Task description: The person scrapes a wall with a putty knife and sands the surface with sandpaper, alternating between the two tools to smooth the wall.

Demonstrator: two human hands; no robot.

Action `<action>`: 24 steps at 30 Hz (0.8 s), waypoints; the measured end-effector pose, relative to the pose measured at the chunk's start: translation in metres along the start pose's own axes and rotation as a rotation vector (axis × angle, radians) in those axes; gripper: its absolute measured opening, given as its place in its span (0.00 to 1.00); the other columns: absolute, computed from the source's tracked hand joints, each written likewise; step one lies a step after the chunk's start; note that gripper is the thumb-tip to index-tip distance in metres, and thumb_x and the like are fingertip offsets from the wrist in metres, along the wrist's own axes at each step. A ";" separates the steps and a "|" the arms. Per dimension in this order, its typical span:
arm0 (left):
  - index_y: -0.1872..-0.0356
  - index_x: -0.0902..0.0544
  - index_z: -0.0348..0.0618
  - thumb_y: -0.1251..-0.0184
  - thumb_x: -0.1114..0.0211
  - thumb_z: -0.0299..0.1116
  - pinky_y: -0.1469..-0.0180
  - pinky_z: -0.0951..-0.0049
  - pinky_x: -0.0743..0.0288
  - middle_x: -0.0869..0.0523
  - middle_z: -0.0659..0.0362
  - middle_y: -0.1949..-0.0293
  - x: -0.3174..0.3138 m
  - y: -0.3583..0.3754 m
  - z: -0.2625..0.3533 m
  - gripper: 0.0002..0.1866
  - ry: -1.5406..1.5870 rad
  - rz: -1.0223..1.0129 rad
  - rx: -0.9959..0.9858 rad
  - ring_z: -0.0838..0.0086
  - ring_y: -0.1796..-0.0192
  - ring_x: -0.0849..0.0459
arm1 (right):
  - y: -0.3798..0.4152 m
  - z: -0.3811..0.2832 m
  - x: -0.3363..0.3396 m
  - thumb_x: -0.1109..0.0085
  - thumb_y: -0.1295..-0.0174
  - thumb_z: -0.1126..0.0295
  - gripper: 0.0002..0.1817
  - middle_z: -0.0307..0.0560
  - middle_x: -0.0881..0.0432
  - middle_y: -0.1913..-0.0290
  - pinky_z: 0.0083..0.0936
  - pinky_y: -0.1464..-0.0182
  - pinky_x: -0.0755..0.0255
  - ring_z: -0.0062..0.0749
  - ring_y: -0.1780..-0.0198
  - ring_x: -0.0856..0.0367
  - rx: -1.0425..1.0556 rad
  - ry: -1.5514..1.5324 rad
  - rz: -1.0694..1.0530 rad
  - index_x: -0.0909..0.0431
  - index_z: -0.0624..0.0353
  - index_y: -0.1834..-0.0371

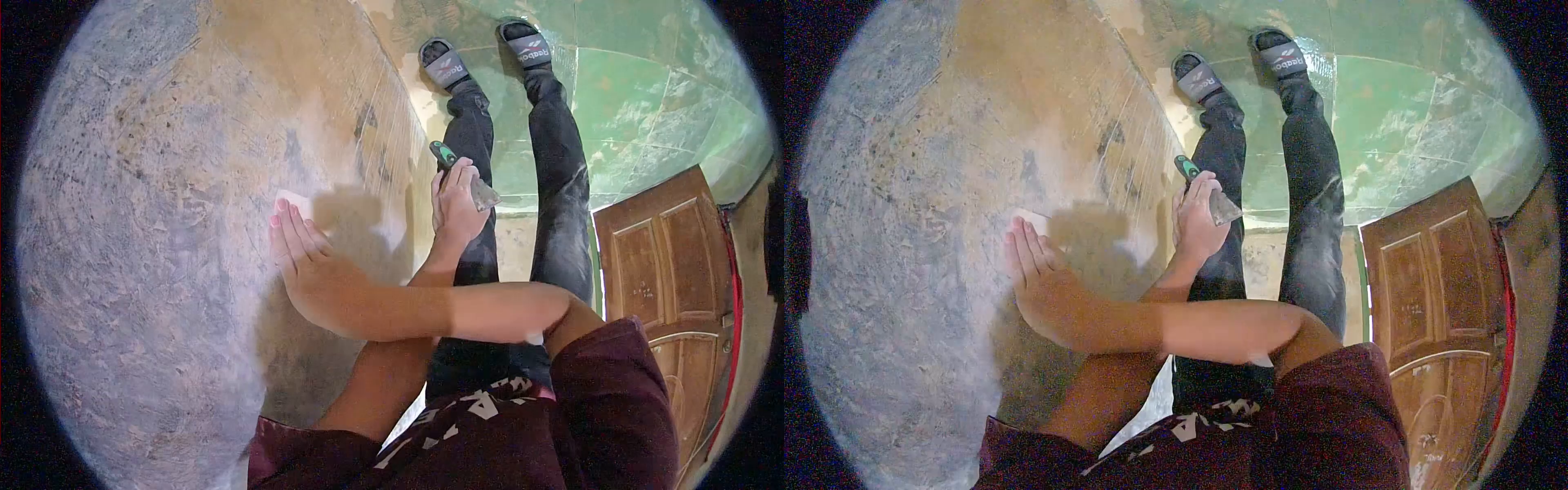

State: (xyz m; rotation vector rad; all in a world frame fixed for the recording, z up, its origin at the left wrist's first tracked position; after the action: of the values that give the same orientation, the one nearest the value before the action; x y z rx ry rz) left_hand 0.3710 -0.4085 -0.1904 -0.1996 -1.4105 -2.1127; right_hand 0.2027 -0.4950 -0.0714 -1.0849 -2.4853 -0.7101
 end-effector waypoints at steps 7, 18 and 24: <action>0.50 0.21 0.48 0.52 0.20 0.35 0.22 0.56 0.47 0.22 0.56 0.33 -0.010 0.002 -0.009 0.26 -0.016 0.003 -0.005 0.65 0.27 0.28 | -0.011 0.016 0.013 0.53 0.40 0.69 0.36 0.88 0.29 0.34 0.52 0.29 0.29 0.72 0.31 0.26 -0.384 -0.111 0.618 0.37 0.94 0.34; 0.51 0.21 0.48 0.47 0.26 0.36 0.24 0.54 0.46 0.21 0.57 0.35 -0.015 0.010 -0.015 0.22 -0.040 0.020 -0.010 0.64 0.30 0.25 | 0.013 -0.021 0.005 0.57 0.30 0.70 0.32 0.83 0.31 0.30 0.49 0.29 0.29 0.58 0.29 0.25 -0.133 -0.176 0.307 0.42 0.87 0.28; 0.51 0.21 0.47 0.51 0.23 0.33 0.27 0.53 0.42 0.20 0.57 0.37 -0.013 0.015 -0.005 0.24 -0.013 0.032 -0.033 0.61 0.32 0.23 | -0.046 0.061 -0.022 0.59 0.26 0.69 0.33 0.82 0.37 0.26 0.48 0.28 0.30 0.52 0.26 0.28 -0.293 -0.253 -0.125 0.48 0.85 0.24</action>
State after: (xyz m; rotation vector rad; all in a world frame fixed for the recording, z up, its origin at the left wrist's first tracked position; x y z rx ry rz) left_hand 0.3903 -0.4118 -0.1864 -0.2470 -1.3719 -2.1133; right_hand 0.1763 -0.5009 -0.1461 -1.1912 -2.7436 -1.0604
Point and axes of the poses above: each hand's wrist, its own y-axis away from the middle knuckle, its own x-axis out of the back of the hand, z = x × y, the point moved 8 cm from there along -y, towards the middle knuckle
